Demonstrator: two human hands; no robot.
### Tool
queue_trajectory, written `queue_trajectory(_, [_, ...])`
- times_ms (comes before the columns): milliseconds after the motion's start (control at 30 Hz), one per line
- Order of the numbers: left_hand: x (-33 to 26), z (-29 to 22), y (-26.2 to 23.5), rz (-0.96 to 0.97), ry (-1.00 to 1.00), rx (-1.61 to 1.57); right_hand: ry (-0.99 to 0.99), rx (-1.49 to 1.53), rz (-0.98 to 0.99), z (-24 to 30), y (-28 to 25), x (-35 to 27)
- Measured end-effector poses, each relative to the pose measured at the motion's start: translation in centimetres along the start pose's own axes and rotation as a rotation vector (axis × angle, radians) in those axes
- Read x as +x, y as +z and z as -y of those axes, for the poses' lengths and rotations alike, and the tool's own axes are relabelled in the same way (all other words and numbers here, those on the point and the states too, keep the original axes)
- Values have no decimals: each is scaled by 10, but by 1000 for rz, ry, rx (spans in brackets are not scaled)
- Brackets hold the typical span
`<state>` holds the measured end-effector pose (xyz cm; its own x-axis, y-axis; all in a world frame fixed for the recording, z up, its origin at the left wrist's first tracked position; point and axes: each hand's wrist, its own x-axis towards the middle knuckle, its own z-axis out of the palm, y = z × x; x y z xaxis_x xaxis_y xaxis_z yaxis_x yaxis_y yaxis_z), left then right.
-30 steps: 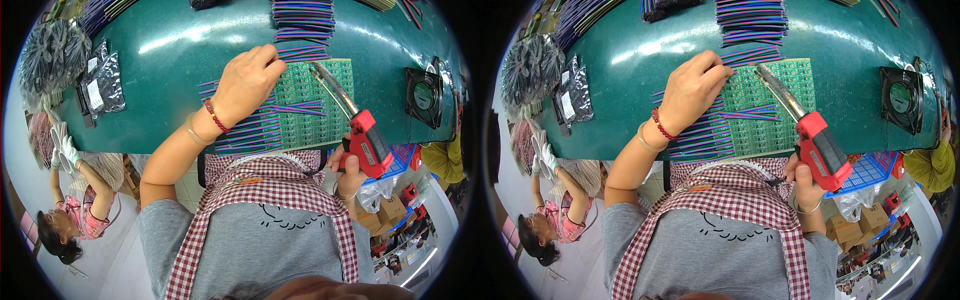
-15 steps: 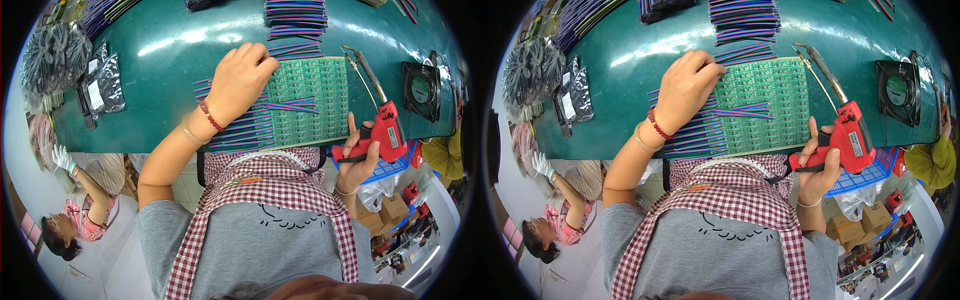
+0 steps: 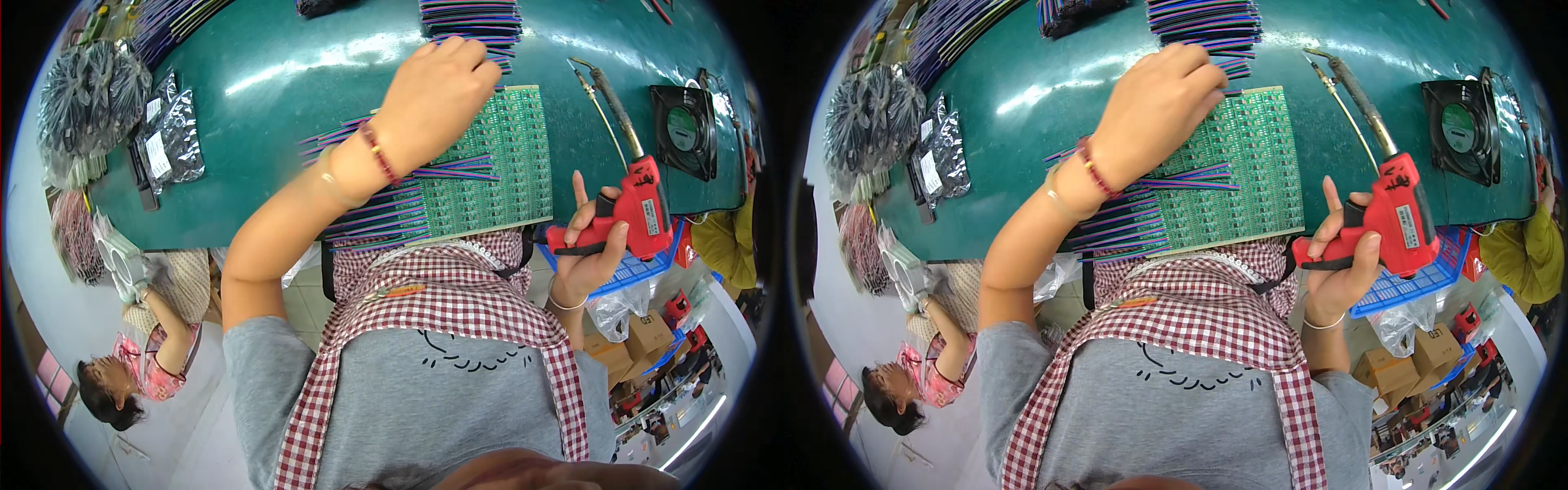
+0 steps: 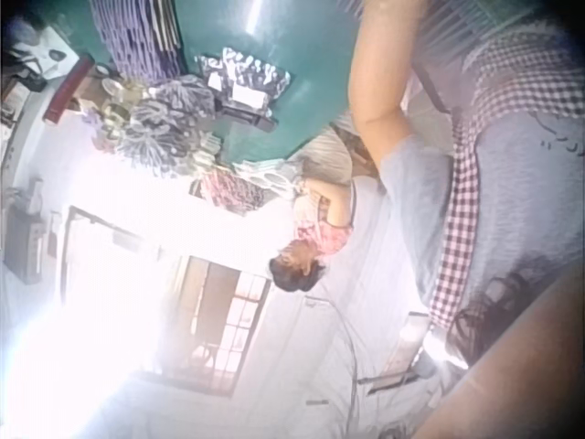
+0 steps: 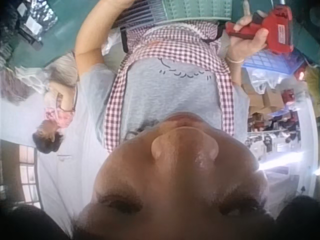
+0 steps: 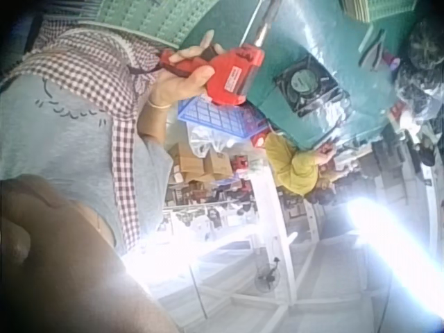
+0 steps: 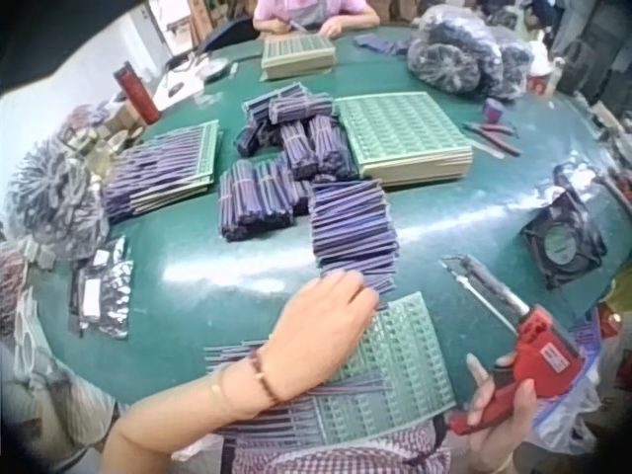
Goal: The person positions ribbon cables onto a circuit board and solders them in place using a soldering iron.
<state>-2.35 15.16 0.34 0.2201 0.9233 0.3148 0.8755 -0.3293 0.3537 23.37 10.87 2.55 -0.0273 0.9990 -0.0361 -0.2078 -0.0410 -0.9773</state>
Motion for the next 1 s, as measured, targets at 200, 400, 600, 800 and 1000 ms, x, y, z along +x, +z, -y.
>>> queue_trajectory(200, [1, -2, 17, 35, -26, 128, -31, -4, -46, 6, -13, -11])
queue_trajectory(400, [-26, 12, -24, -109, -137, -303, 76, -41, 54, 5, -12, -18])
queue_trajectory(600, [-70, 8, -29, -8, -184, -273, 227, -42, 203, 4, -7, -24])
queue_trajectory(800, [-75, 12, -23, -39, -36, -76, 344, -72, 328, -2, -11, -33])
queue_trajectory(1000, [-72, 12, -19, -110, -60, -167, 375, -180, 364, -7, -11, -42])
